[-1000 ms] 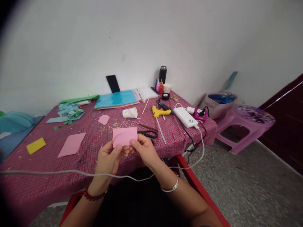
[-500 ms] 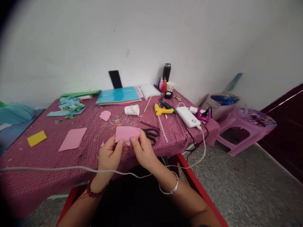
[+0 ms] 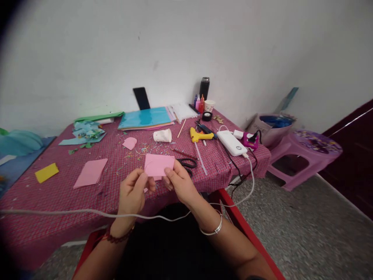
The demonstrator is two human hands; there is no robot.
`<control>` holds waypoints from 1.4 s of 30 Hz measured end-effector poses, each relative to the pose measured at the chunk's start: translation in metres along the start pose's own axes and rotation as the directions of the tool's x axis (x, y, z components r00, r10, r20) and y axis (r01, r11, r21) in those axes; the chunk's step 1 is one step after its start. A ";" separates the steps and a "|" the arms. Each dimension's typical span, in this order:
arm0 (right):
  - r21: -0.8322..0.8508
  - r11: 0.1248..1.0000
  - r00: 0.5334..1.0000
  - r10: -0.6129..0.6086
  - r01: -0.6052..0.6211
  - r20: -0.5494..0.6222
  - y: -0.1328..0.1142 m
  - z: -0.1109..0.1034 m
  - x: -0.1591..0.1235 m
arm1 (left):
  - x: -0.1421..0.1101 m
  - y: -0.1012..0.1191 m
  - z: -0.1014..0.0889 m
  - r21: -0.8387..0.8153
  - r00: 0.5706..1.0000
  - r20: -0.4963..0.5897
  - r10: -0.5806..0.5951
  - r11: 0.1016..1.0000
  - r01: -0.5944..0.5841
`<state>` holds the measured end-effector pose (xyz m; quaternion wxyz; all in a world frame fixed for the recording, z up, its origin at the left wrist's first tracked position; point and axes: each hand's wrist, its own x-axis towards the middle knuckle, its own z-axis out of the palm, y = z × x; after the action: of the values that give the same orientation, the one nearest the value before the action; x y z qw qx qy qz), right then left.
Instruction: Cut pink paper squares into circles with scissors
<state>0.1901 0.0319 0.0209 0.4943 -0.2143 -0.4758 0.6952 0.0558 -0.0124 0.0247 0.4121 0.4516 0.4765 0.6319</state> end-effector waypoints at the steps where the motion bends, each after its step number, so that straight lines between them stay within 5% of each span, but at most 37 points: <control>1: 0.006 1.000 1.000 0.002 -0.002 -0.001 -0.001 0.001 0.000 | 0.000 0.000 -0.001 -0.013 1.000 -0.019 0.011 1.000 -0.012; 5: -0.006 1.000 1.000 0.011 -0.011 -0.006 -0.001 0.002 -0.001 | 0.001 0.006 0.000 -0.066 1.000 -0.024 -0.019 0.998 0.017; 13: -0.091 0.996 0.999 -0.009 0.012 0.034 0.000 -0.003 -0.001 | 0.015 0.015 -0.011 -0.097 0.984 0.132 -0.116 0.987 0.129; 18: 0.021 0.999 0.997 0.042 -0.043 0.059 -0.003 0.004 -0.002 | 0.027 0.009 -0.021 -0.080 0.963 0.265 -0.052 0.994 0.076; 27: 0.120 0.984 0.989 0.121 -0.132 0.090 -0.002 0.006 -0.003 | 0.027 0.002 -0.019 -0.225 0.928 0.364 -0.084 0.959 0.175; 42: -0.123 0.992 0.999 -0.013 0.018 0.038 -0.001 -0.004 -0.005 | 0.030 0.002 -0.032 0.046 0.920 0.392 -0.011 0.999 -0.007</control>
<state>0.1957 0.0291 0.0186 0.4768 -0.2278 -0.5285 0.6644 0.0178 0.0080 0.0275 0.4890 0.5779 0.3996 0.5170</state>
